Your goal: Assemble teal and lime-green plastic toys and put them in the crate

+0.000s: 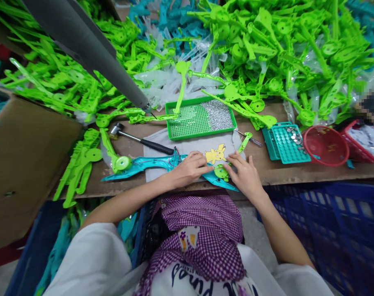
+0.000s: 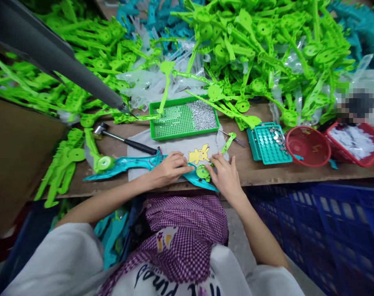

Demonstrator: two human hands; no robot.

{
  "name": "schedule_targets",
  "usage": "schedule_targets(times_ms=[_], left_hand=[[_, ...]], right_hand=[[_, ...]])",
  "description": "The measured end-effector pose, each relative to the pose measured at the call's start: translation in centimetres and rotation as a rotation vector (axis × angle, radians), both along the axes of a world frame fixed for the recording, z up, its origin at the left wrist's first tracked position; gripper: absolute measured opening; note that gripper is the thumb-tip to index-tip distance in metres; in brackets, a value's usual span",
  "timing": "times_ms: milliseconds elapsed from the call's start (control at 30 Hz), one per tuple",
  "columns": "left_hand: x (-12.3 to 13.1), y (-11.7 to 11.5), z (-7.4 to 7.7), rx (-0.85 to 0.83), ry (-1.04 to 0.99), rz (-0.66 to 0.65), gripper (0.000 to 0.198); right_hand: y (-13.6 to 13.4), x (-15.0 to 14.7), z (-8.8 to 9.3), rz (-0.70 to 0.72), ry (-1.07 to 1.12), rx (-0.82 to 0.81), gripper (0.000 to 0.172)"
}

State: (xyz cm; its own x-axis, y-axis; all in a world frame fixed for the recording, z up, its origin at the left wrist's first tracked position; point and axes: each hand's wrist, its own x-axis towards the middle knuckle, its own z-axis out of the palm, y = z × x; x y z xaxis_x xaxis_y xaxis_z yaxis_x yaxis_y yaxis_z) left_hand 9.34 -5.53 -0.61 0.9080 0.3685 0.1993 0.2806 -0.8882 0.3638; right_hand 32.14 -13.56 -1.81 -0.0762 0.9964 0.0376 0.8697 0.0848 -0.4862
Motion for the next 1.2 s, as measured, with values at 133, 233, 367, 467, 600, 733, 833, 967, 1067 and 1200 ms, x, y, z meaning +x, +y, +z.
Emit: schedule_targets(times_ms=[133,233,367,467,600,733,833,967,1067,1200], left_hand=[[-0.1,-1.2,0.8,0.121,0.08,-0.065,0.03],[0.0,-1.9,0.9,0.08,0.133,0.005,0.031],[0.3,-2.1,1.1,0.037,0.221,0.051,0.033],[0.6,-1.8,1.8,0.054,0.262,0.049,0.035],[1.1,-1.3,2.9,0.049,0.318,0.039,0.034],[1.7,-1.0,3.8,0.061,0.347,0.013,0.025],[2.2,-0.8,4.5,0.073,0.359,-0.011,0.02],[2.8,-0.4,5.0,0.075,0.4,-0.032,0.019],[3.0,-0.2,5.3,0.068,0.43,-0.036,0.019],[2.9,-0.3,5.5,0.049,0.443,-0.028,0.021]], right_hand=[[0.0,0.1,0.0,-0.005,0.016,-0.002,0.038],[0.0,0.1,0.0,-0.01,0.031,-0.012,0.037],[0.0,0.2,0.1,-0.015,0.048,-0.013,0.037],[0.0,0.2,0.1,-0.016,0.056,-0.014,0.038],[-0.1,0.1,0.0,-0.019,0.059,-0.016,0.038],[-0.1,0.1,0.0,-0.019,0.048,-0.008,0.037],[-0.1,0.1,-0.1,-0.02,0.041,0.006,0.037],[-0.1,0.1,-0.2,-0.014,0.034,0.015,0.037],[-0.1,0.1,-0.2,-0.008,0.032,0.016,0.037],[-0.1,0.0,-0.2,-0.009,0.037,-0.003,0.037]])
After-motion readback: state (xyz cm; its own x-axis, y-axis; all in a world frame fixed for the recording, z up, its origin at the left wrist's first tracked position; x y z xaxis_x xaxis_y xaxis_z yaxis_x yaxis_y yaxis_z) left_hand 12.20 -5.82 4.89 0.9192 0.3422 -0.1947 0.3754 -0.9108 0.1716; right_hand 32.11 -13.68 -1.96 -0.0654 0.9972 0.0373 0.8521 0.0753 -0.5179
